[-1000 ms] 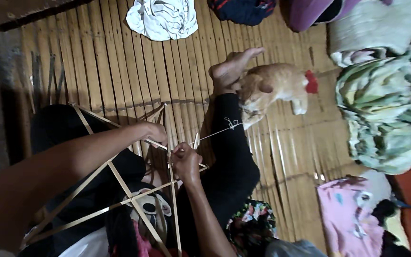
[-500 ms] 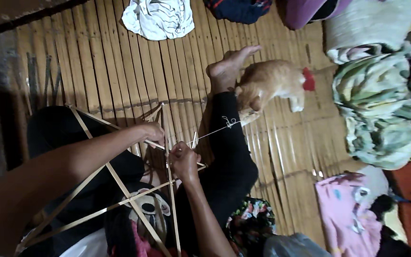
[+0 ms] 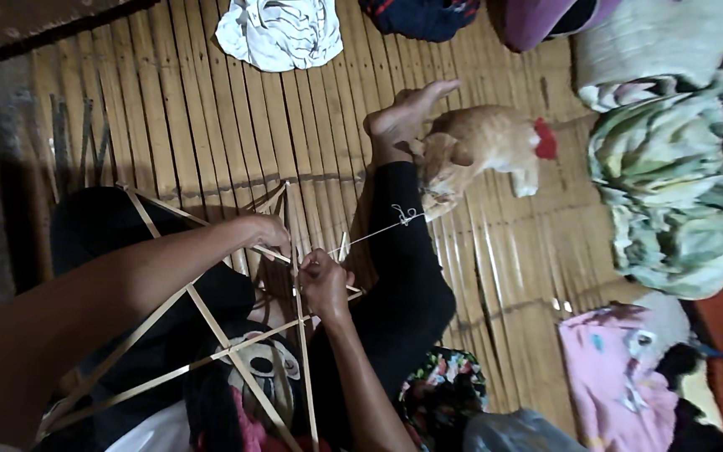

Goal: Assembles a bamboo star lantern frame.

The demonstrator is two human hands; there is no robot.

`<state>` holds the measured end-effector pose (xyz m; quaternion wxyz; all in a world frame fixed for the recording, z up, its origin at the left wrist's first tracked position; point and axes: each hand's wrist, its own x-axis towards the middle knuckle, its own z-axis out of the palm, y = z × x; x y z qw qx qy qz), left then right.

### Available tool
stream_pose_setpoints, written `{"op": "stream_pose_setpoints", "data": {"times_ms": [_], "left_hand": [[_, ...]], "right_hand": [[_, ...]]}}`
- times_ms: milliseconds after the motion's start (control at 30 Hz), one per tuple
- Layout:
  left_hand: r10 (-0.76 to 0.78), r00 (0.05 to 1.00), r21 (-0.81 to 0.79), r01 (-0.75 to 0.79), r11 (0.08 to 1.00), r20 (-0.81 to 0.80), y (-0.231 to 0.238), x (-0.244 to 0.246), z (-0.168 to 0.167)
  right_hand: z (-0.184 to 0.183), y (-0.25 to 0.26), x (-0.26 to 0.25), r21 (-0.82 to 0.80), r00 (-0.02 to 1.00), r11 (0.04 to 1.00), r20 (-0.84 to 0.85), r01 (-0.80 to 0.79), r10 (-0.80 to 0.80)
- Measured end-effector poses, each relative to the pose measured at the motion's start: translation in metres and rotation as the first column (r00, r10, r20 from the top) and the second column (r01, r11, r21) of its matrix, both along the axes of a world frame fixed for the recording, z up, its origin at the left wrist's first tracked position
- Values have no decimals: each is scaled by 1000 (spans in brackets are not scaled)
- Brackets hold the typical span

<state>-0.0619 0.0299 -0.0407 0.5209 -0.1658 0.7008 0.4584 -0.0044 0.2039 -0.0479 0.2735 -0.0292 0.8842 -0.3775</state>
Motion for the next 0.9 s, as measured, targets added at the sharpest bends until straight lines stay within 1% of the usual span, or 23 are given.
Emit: {"op": "stream_pose_setpoints", "data": {"times_ms": [233, 500, 567, 633, 667, 733, 833, 900], "left_hand": [[-33, 999, 6, 33, 999, -14, 0, 0, 0], [-121, 991, 5, 121, 993, -56, -2, 1, 1], [-140, 986, 11, 141, 990, -93, -4, 3, 3], [-196, 968, -11, 196, 980, -156, -7, 4, 4], [-236, 951, -40, 232, 972, -198, -8, 5, 3], [-289, 912, -100, 271, 957, -292, -8, 9, 1], [-218, 896, -139, 177, 974, -387, -6, 19, 2], [-174, 898, -172, 112, 979, -404, -4, 24, 5]], "right_hand": [[1, 0, -1, -4, 1000, 1000, 2, -4, 4], [2, 0, -1, 26, 1000, 1000, 11, -14, 14], [10, 1, -2, 84, 998, 994, 18, -66, 64], [20, 5, -4, 148, 990, 979, 16, -141, 140], [25, 9, -4, 158, 988, 976, -8, -151, 154], [29, 19, -4, 144, 987, 984, -108, -102, 118], [29, 31, -11, 159, 976, 987, -214, -10, 44], [26, 35, -16, 151, 970, 988, -239, -9, 45]]}}
